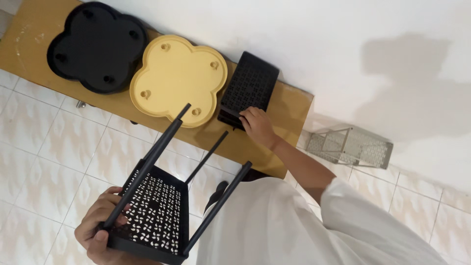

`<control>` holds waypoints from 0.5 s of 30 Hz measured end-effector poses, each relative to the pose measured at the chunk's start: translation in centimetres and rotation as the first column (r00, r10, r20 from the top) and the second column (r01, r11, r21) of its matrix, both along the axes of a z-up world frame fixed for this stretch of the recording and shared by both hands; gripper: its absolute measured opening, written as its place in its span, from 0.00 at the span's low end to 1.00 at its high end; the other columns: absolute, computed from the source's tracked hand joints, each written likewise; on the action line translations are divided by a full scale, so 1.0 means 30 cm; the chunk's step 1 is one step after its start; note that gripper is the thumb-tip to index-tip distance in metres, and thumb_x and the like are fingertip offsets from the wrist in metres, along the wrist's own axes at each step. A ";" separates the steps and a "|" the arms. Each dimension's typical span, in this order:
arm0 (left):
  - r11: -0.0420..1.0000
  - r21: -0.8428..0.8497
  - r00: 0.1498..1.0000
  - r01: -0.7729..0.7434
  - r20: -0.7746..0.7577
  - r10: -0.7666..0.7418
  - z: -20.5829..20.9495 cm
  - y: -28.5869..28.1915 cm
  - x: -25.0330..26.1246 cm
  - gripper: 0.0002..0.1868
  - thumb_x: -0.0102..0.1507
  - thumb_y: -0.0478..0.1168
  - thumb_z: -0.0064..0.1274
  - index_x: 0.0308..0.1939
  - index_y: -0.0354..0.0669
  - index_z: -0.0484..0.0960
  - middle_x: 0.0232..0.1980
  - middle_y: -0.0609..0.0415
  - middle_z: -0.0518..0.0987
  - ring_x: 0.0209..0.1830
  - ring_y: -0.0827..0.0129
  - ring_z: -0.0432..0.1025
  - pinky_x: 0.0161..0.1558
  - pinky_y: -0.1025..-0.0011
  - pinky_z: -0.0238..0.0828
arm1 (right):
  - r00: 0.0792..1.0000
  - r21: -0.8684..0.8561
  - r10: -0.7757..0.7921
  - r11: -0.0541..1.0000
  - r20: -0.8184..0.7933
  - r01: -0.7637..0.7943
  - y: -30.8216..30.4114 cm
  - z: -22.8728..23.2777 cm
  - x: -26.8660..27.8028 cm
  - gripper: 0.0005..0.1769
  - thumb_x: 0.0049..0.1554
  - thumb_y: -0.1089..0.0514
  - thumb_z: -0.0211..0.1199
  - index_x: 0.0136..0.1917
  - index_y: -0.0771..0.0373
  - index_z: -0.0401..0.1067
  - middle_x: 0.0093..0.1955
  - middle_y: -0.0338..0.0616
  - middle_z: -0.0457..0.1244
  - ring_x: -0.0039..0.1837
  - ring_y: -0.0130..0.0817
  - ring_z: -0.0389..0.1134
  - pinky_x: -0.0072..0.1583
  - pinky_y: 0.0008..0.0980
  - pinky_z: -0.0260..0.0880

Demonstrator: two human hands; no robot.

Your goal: The person assembles a white plastic stand by inserting four legs into a perforated tray, then places it on the floor. They then assemble a black plastic stand by inserting four legs into a black perforated tray and place it on a wooden surface.

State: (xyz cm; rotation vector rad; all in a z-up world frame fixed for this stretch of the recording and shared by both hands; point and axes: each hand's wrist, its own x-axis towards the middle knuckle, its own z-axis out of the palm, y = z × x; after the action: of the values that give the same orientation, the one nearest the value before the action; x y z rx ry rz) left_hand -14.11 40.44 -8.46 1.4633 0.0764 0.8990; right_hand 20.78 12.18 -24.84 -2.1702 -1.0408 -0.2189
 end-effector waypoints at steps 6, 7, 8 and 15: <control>0.969 0.217 0.973 -0.115 -0.170 0.154 0.126 -0.053 0.045 0.24 0.67 0.51 0.46 0.34 0.30 0.78 0.33 0.46 0.78 0.50 0.50 0.77 0.70 0.49 0.60 | 0.874 0.250 -0.159 0.921 -0.459 0.298 -0.097 0.208 0.008 0.07 0.61 0.61 0.63 0.53 0.63 0.72 0.48 0.40 0.64 0.45 0.31 0.66 0.48 0.30 0.67; 0.960 0.253 0.965 -0.119 -0.197 0.171 0.151 -0.061 0.048 0.22 0.68 0.49 0.45 0.35 0.30 0.78 0.33 0.46 0.78 0.52 0.50 0.77 0.72 0.49 0.60 | 0.823 0.397 -0.031 0.865 -0.568 0.306 -0.132 0.235 0.019 0.09 0.64 0.60 0.61 0.57 0.62 0.69 0.50 0.37 0.62 0.50 0.27 0.64 0.53 0.27 0.66; 0.950 0.289 0.956 -0.120 -0.223 0.189 0.176 -0.068 0.050 0.20 0.68 0.47 0.43 0.35 0.29 0.78 0.34 0.46 0.78 0.55 0.49 0.77 0.73 0.49 0.61 | 0.757 0.529 0.113 0.781 -0.644 0.333 -0.168 0.262 0.022 0.10 0.67 0.59 0.58 0.61 0.61 0.67 0.52 0.34 0.61 0.55 0.23 0.62 0.58 0.23 0.64; 0.920 0.356 0.946 -0.162 -0.209 0.248 0.292 -0.119 0.096 0.06 0.66 0.34 0.49 0.37 0.31 0.75 0.37 0.47 0.77 0.51 0.59 0.78 0.69 0.52 0.73 | 0.690 0.733 0.291 0.444 -0.662 0.516 -0.334 0.442 -0.103 0.12 0.69 0.57 0.56 0.62 0.65 0.68 0.56 0.38 0.65 0.55 0.26 0.66 0.59 0.28 0.69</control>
State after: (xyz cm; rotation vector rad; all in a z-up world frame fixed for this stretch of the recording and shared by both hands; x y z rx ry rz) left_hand -11.24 36.86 0.29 1.9128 0.2829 0.9232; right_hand 17.71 2.14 -11.59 -1.0786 -0.1286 0.0504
